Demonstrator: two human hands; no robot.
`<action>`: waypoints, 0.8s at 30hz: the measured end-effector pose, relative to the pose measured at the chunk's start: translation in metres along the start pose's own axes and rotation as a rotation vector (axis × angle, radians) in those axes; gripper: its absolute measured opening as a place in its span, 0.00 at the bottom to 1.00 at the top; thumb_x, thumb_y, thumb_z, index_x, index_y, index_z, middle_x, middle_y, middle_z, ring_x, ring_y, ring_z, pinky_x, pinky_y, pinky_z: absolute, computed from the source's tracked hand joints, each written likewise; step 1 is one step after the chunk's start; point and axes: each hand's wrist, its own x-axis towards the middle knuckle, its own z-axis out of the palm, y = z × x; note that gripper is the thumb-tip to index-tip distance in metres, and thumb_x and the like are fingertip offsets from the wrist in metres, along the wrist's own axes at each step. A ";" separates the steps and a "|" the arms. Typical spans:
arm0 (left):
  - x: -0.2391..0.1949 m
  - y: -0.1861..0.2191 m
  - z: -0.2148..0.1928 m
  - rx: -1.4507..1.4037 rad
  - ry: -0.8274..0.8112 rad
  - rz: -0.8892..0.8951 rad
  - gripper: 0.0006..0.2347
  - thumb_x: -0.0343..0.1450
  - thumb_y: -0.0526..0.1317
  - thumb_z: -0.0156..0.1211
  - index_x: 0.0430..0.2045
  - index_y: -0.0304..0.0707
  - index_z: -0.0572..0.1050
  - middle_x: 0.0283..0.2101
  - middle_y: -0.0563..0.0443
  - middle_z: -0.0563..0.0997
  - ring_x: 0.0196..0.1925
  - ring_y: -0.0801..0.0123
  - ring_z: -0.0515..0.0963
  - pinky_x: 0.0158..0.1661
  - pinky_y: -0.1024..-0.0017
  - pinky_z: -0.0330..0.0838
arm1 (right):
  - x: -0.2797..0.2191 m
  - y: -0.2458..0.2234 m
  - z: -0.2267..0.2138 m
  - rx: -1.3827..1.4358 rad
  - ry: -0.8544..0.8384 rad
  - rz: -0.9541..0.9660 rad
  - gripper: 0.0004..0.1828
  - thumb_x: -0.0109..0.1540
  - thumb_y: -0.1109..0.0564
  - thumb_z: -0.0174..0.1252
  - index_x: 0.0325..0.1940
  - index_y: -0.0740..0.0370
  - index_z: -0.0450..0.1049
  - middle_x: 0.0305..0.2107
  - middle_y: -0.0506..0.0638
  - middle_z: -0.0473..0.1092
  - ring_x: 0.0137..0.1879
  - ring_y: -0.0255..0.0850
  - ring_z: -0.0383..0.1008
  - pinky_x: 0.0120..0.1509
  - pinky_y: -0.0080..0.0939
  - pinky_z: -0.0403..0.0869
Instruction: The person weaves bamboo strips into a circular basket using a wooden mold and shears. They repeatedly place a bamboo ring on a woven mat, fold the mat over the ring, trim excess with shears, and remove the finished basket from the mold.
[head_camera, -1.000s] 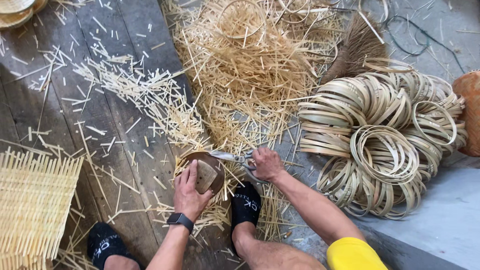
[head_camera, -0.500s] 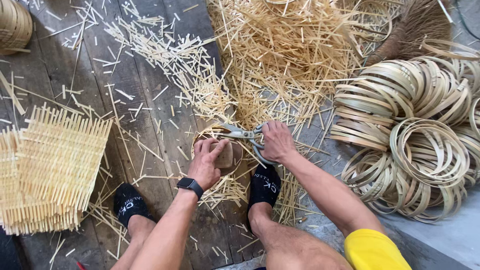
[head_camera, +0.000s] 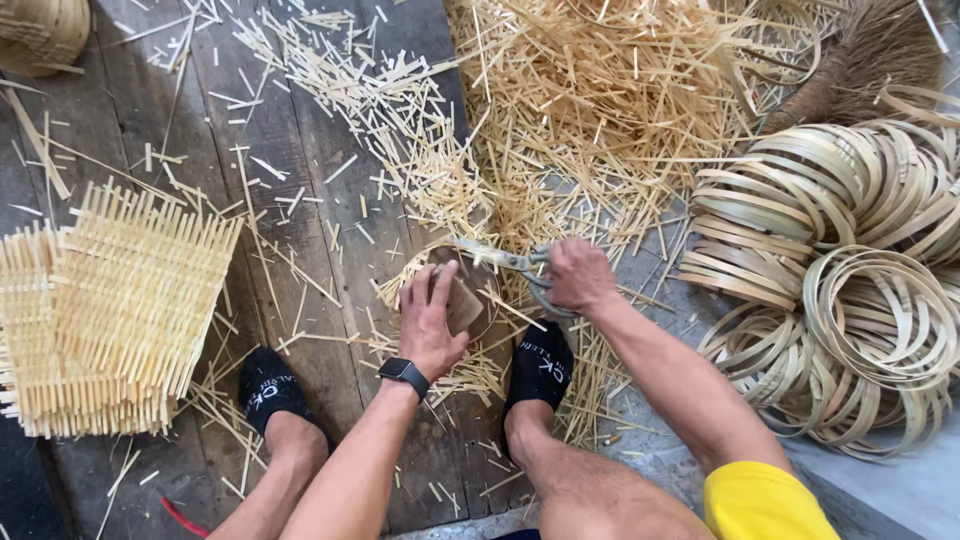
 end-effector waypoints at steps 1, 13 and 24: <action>0.002 -0.003 -0.005 -0.001 -0.040 0.034 0.45 0.49 0.31 0.74 0.65 0.51 0.61 0.64 0.39 0.62 0.66 0.41 0.60 0.67 0.52 0.57 | -0.001 0.006 -0.004 0.044 -0.166 0.035 0.26 0.65 0.37 0.53 0.43 0.65 0.70 0.33 0.56 0.68 0.39 0.44 0.70 0.44 0.46 0.75; -0.002 0.002 -0.012 0.087 0.007 0.005 0.49 0.45 0.37 0.80 0.64 0.44 0.57 0.67 0.35 0.60 0.67 0.38 0.58 0.63 0.48 0.54 | 0.001 0.016 0.005 -0.070 -0.188 0.005 0.12 0.70 0.53 0.45 0.43 0.62 0.71 0.34 0.54 0.70 0.37 0.41 0.73 0.41 0.43 0.76; -0.013 -0.007 0.008 -0.089 0.129 -0.085 0.43 0.55 0.37 0.73 0.67 0.36 0.56 0.61 0.35 0.69 0.61 0.41 0.70 0.61 0.54 0.65 | 0.002 0.005 0.014 -0.026 -0.053 0.005 0.13 0.62 0.51 0.49 0.42 0.63 0.72 0.35 0.56 0.71 0.41 0.44 0.74 0.47 0.47 0.77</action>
